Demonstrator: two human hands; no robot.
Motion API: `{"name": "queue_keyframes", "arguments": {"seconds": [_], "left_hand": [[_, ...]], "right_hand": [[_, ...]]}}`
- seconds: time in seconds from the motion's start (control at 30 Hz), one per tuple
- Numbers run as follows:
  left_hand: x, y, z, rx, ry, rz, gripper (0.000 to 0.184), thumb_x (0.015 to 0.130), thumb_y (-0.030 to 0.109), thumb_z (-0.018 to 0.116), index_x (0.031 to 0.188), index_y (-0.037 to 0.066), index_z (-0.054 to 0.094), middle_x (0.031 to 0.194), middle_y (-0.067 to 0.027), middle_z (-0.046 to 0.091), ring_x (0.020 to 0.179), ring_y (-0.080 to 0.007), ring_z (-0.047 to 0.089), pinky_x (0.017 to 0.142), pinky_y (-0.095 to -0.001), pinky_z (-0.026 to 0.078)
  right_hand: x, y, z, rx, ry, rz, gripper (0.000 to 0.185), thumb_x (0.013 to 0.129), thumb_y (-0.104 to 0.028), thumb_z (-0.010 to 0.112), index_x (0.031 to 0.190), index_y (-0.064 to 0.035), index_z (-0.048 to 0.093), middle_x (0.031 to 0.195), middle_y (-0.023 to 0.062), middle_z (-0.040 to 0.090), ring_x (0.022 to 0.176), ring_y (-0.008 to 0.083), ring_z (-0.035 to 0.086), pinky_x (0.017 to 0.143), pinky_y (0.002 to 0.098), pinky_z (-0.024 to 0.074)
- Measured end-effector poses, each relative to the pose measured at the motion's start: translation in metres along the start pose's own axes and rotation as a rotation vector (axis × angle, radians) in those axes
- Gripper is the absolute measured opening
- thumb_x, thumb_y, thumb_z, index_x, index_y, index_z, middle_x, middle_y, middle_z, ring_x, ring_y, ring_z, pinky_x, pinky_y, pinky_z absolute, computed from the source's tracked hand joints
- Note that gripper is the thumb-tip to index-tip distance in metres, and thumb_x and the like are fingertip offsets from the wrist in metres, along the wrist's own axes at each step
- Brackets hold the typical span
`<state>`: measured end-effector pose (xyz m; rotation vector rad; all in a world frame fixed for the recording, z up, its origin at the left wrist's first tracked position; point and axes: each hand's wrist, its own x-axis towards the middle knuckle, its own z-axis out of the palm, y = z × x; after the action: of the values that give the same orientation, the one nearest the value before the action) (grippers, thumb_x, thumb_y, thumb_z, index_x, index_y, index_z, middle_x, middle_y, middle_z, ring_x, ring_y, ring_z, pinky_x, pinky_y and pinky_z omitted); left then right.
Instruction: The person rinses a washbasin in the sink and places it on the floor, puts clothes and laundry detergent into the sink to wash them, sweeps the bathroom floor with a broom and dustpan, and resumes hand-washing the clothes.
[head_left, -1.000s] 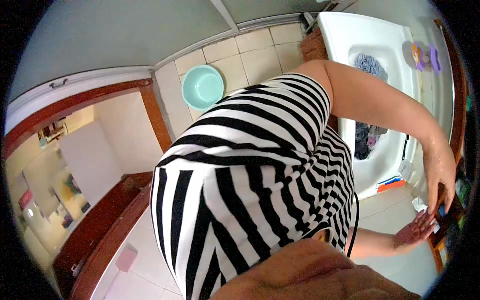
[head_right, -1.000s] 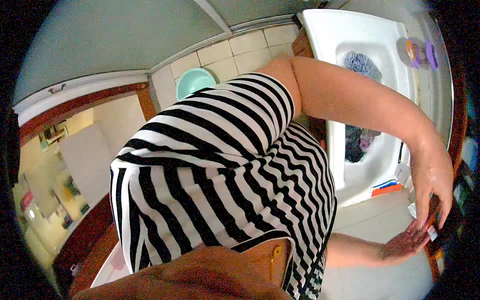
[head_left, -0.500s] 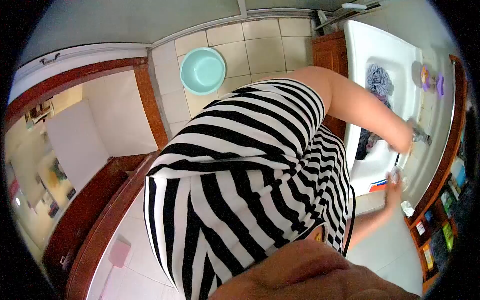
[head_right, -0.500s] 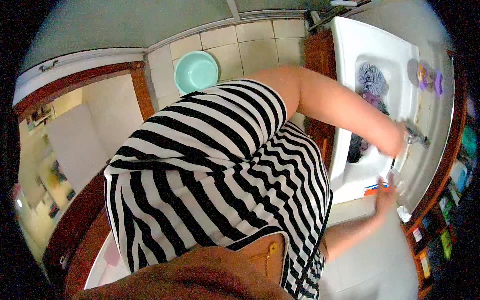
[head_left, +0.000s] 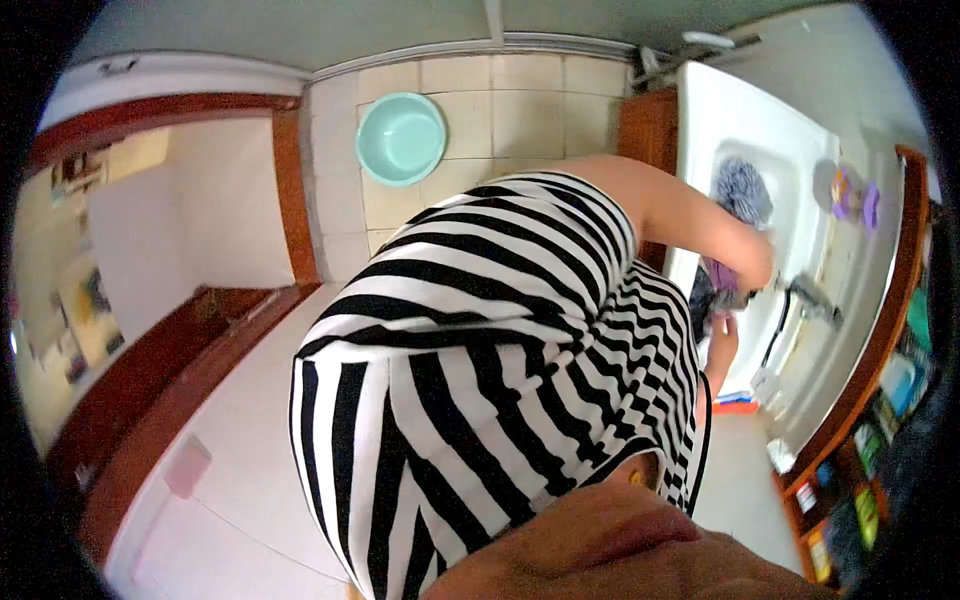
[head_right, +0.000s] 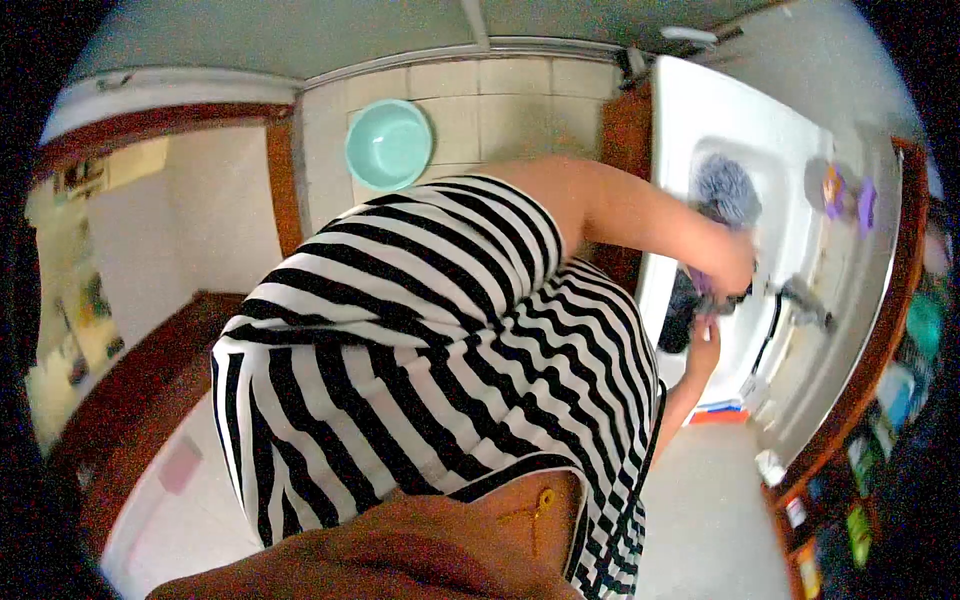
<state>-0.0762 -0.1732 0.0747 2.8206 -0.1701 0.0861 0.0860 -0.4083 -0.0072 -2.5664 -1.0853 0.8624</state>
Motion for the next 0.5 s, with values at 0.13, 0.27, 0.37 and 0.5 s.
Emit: {"name": "queue_keyframes", "arguments": {"seconds": [0.13,0.27,0.37,0.5], "left_hand": [[-0.088,-0.007,0.019,-0.174,-0.016,-0.14,0.034,0.082,0.037,0.056,0.101,0.009,0.061,0.095,-0.0158,0.062,0.093,-0.0321,0.059,0.074,-0.0472,0.048],[-0.212,0.004,0.042,-0.179,-0.124,-0.496,0.034,0.078,0.031,0.061,0.104,0.009,0.055,0.098,-0.0137,0.059,0.088,-0.0327,0.059,0.071,-0.0476,0.048],[-0.326,0.053,0.065,0.033,-0.236,-0.86,0.022,0.075,0.03,0.061,0.093,0.017,0.063,0.091,-0.0053,0.064,0.091,-0.0277,0.06,0.072,-0.0433,0.046],[-0.463,0.107,0.063,-0.19,-0.559,-1.388,0.035,0.077,0.033,0.064,0.104,0.011,0.059,0.099,-0.0113,0.062,0.093,-0.0301,0.06,0.079,-0.0468,0.045]], "right_hand": [[0.011,-0.03,-0.018,-0.375,-0.333,-0.078,0.048,0.084,-0.035,0.058,0.113,0.0031,0.055,0.112,0.0188,0.059,0.105,0.0305,0.056,0.09,0.0335,0.0407],[0.065,-0.069,-0.065,-0.351,-0.222,-0.347,0.053,0.084,-0.036,0.058,0.127,-0.007,0.048,0.125,0.0169,0.051,0.117,0.0334,0.047,0.097,0.0344,0.0366],[0.024,-0.161,-0.136,-0.114,-0.153,-0.471,0.054,0.088,-0.031,0.055,0.133,-0.0061,0.04,0.131,0.0152,0.047,0.12,0.0256,0.045,0.099,0.0335,0.0335],[0.06,-0.2,-0.146,0.761,-0.385,-0.671,0.057,0.089,-0.034,0.05,0.135,-0.0034,0.036,0.131,0.0151,0.046,0.124,0.0302,0.04,0.105,0.0399,0.0262]]}}
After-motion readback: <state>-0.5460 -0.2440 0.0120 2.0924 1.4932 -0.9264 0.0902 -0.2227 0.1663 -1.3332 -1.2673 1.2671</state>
